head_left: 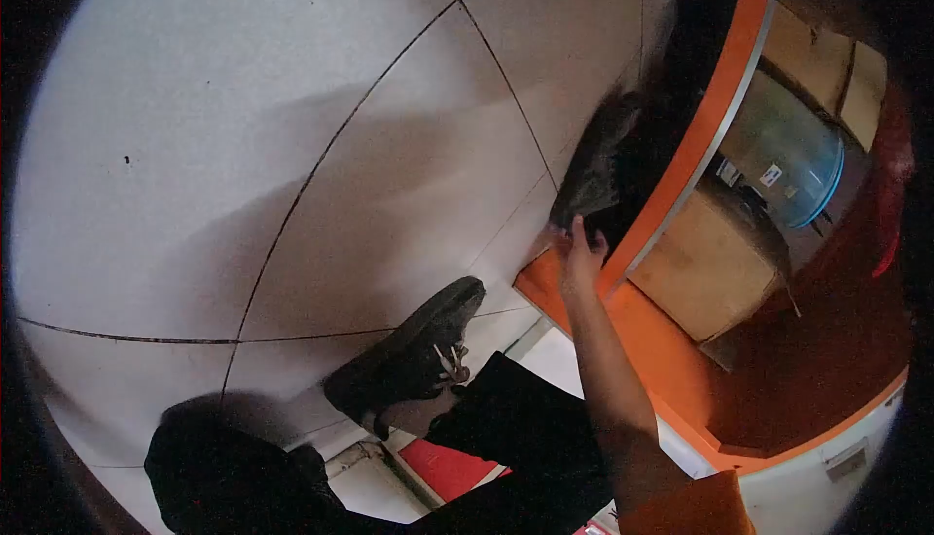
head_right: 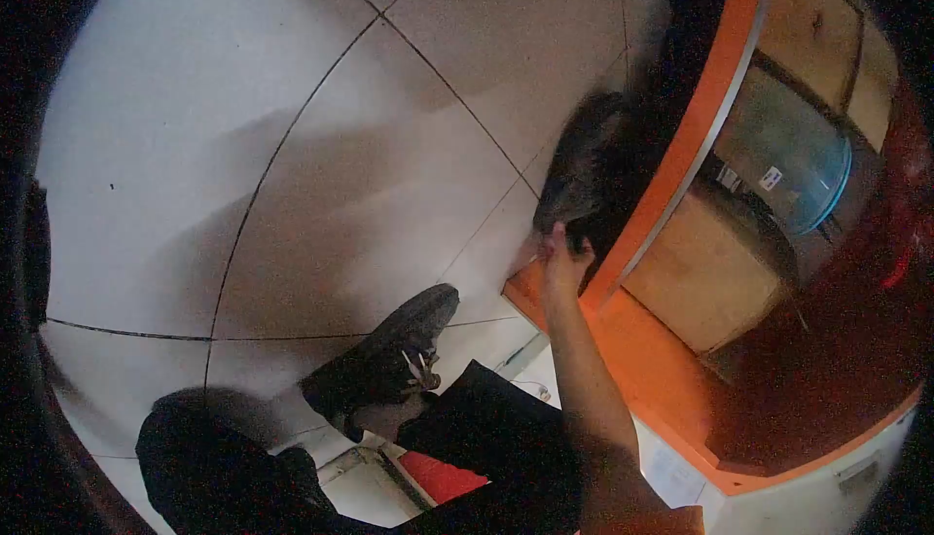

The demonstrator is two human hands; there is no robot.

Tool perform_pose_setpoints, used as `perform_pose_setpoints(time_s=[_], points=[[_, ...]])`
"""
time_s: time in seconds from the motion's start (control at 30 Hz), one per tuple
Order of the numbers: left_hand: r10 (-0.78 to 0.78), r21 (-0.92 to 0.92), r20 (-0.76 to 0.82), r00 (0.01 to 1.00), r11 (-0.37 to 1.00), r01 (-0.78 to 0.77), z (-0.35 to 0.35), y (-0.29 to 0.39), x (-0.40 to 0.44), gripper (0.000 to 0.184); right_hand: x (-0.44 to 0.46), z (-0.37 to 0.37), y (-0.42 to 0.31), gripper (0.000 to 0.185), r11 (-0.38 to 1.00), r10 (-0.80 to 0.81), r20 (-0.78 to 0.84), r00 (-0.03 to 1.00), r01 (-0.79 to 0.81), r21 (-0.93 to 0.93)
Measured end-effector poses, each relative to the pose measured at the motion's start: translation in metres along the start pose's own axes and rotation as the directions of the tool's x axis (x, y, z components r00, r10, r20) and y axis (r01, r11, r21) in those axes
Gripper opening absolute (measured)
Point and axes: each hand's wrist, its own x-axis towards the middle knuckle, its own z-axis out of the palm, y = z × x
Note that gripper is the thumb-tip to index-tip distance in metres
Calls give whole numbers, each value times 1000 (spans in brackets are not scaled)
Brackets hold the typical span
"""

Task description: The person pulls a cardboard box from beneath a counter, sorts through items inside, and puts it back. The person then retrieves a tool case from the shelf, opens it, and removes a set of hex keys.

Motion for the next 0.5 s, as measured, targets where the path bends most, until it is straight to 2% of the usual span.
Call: perform_pose_setpoints(time_s=[0.1,0.17,0.23,0.3,0.4,0.43,0.5], points=[[12,6,16,1000,1000,-12,-1,-7,4,110,30,-5,-3,62,990,-116,236,965,133,-55],[40,-37,41,998,999,-38,-4,-13,6,108,44,36,-42,56,934,-341,293,893,357,-1],[4,22,11,1000,1000,-4,-5,-8,2,106,93,68,-84,42,918,-392,477,786,306,251],[27,84,-13,1000,996,-26,5,-15,5,101,124,89,-107,31,898,-429,440,789,316,307],[61,68,-6,998,996,-61,1,-18,5,102,171,110,-128,36,873,-463,362,809,346,344],[34,120,26,999,992,-37,-1,-16,4,101,186,115,-132,37,869,-473,328,817,371,328],[19,39,27,999,999,-20,-7,-23,-7,101,211,121,-137,41,860,-497,269,825,426,282]])
